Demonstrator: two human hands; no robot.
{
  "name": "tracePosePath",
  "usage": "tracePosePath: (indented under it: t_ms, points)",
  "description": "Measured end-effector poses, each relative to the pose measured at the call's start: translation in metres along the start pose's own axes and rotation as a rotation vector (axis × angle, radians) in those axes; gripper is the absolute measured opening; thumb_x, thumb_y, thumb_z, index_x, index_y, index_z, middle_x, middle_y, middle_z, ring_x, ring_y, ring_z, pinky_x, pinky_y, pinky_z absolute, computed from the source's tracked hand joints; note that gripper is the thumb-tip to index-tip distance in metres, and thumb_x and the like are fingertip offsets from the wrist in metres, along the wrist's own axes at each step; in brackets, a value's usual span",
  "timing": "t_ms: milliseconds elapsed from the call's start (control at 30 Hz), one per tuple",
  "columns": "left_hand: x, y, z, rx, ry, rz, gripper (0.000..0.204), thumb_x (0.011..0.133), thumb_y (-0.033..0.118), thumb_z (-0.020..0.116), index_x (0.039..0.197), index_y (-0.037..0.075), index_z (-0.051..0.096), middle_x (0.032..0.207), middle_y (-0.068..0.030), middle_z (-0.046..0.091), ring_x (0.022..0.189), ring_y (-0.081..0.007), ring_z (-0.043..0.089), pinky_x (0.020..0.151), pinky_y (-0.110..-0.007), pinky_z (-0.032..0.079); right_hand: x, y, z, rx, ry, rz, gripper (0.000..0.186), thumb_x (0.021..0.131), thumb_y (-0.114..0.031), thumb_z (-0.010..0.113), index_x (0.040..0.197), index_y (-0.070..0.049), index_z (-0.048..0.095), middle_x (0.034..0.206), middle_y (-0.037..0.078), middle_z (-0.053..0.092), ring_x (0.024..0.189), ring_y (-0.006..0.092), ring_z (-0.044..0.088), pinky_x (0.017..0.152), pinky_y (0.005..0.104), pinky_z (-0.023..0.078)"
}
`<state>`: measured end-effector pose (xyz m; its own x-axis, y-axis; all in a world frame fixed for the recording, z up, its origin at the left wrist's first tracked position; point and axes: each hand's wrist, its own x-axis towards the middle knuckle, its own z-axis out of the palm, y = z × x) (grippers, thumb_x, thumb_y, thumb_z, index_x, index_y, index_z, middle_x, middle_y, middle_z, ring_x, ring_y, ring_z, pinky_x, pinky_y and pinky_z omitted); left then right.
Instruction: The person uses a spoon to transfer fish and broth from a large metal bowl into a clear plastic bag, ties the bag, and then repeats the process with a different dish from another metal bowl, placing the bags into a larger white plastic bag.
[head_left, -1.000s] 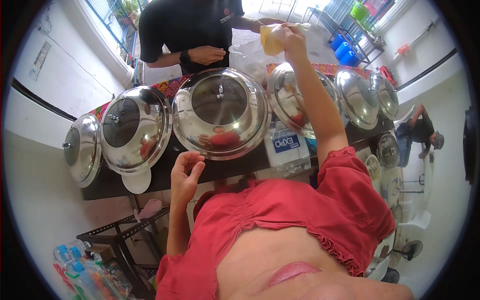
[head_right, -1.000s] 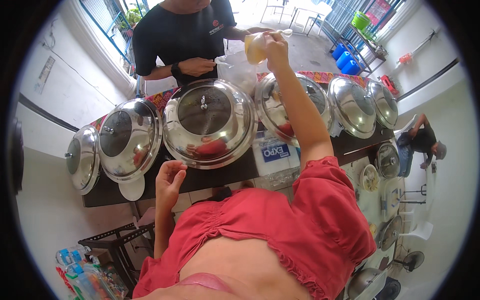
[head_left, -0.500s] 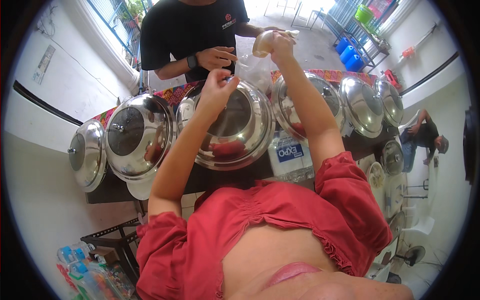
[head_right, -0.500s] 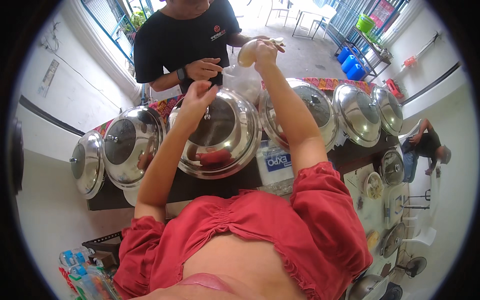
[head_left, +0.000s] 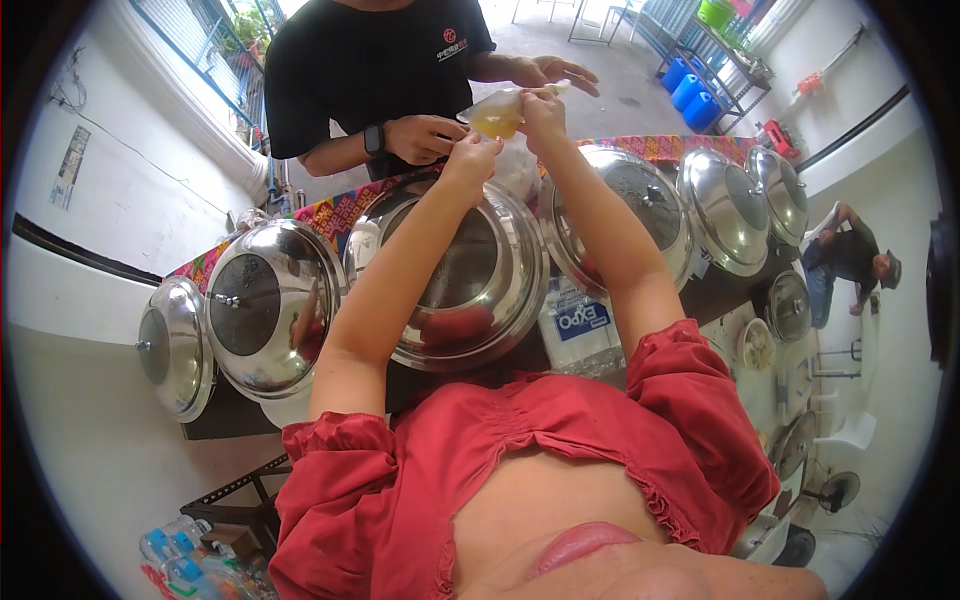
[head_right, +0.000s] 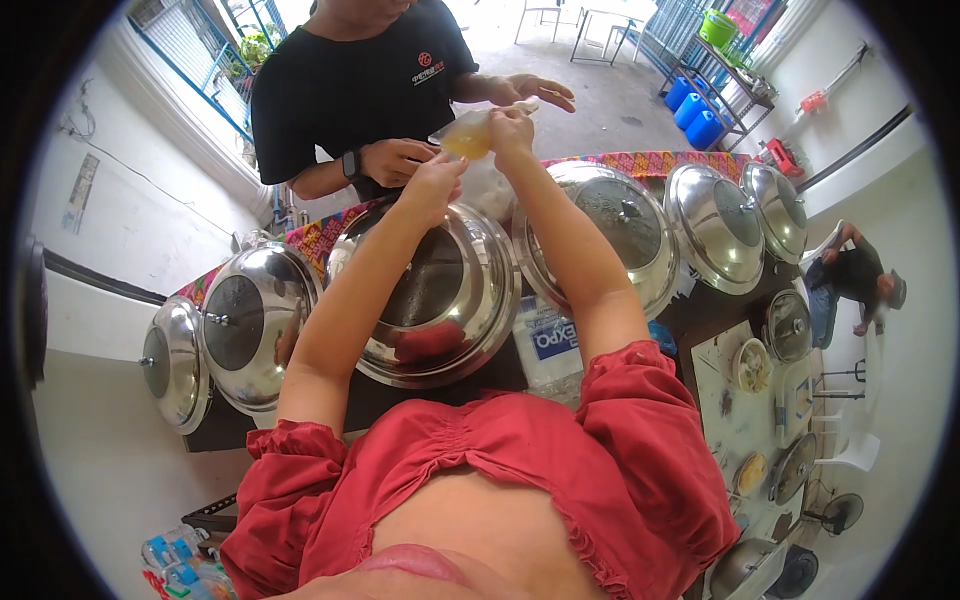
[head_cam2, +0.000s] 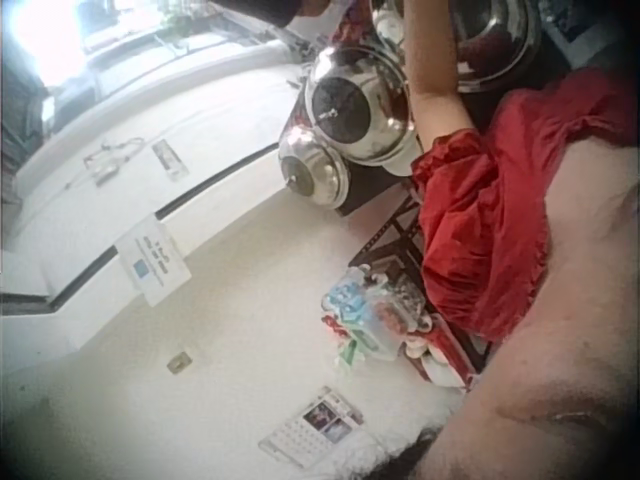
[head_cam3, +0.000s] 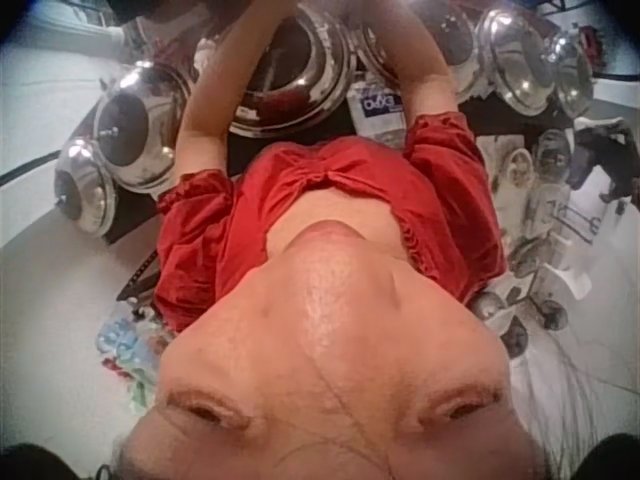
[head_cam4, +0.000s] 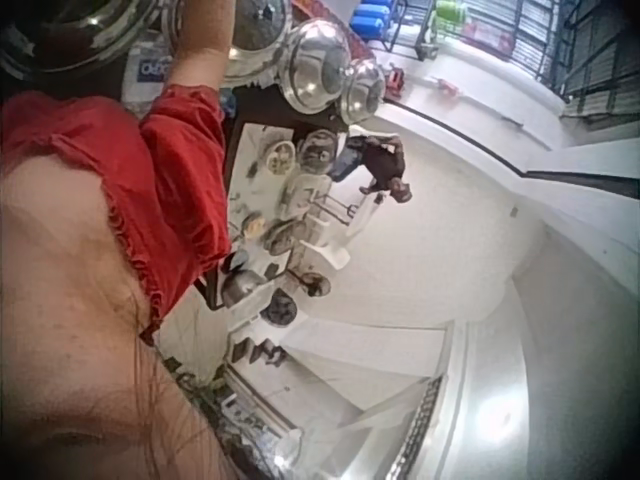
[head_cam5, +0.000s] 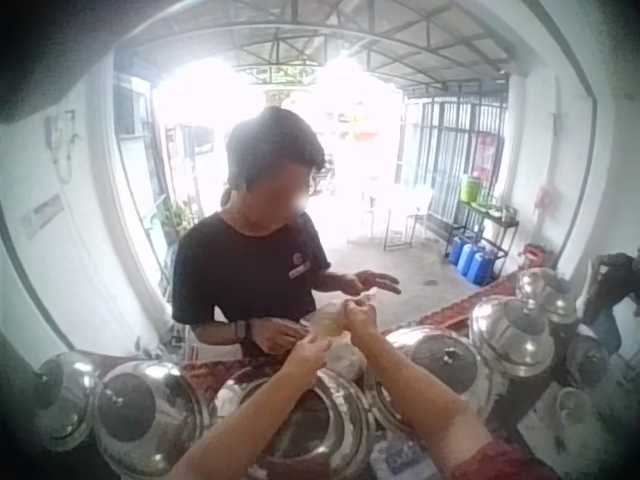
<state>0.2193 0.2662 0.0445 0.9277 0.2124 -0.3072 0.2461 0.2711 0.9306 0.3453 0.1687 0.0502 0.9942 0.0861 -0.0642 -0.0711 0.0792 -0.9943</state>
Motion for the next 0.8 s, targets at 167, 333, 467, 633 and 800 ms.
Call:
tracePosePath:
  t_ms: [167,333,467,633,800]
  points:
    - [-0.017,0.013,0.013,0.043,-0.019,-0.012,0.045,0.093,0.027,0.06,0.132,0.006,0.051,0.109,-0.0043,0.055,0.09,-0.0159,0.048,0.076,-0.03,0.04,0.027,0.018,-0.026,-0.74,-0.448,-0.293,0.012,0.082,-0.009,0.059,0.087,-0.006,0.07,0.093,0.008,0.065,0.087,0.0223,0.065,0.076,0.0361,0.056]
    - [-0.031,0.019,0.0,0.051,-0.019,-0.013,0.042,0.094,0.027,0.058,0.13,0.007,0.054,0.11,-0.0032,0.055,0.092,-0.0164,0.048,0.077,-0.03,0.041,-0.014,-0.022,-0.002,-1.543,-0.703,-0.555,0.021,0.078,-0.021,0.066,0.092,-0.007,0.073,0.091,0.017,0.07,0.086,0.0319,0.068,0.077,0.0392,0.054]
    - [-0.031,0.018,0.003,0.047,0.013,0.004,0.038,0.094,0.027,0.058,0.126,0.008,0.057,0.112,-0.0011,0.055,0.095,-0.0183,0.047,0.079,-0.031,0.04,-0.037,-0.048,-0.009,-1.572,-0.596,-0.439,0.028,0.078,-0.025,0.067,0.093,-0.001,0.071,0.094,0.022,0.069,0.094,0.0339,0.067,0.081,0.0422,0.053]
    - [-0.03,0.024,0.002,0.063,-0.078,-0.034,0.029,0.094,0.028,0.06,0.115,0.009,0.061,0.11,-0.0014,0.053,0.096,-0.0203,0.045,0.082,-0.034,0.038,-0.064,-0.056,-0.026,-1.509,-0.52,-0.486,0.02,0.082,-0.022,0.065,0.094,-0.007,0.069,0.102,0.016,0.068,0.1,0.032,0.065,0.082,0.0452,0.052]
    - [-0.048,0.015,-0.012,0.005,-0.112,0.041,0.042,0.093,0.023,0.06,0.131,0.006,0.052,0.124,-0.0025,0.053,0.099,-0.0203,0.048,0.086,-0.032,0.039,-0.112,-0.07,-0.071,-1.295,-0.387,-0.724,0.021,0.083,-0.024,0.065,0.094,-0.007,0.07,0.094,0.017,0.069,0.09,0.0327,0.068,0.076,0.0437,0.053]
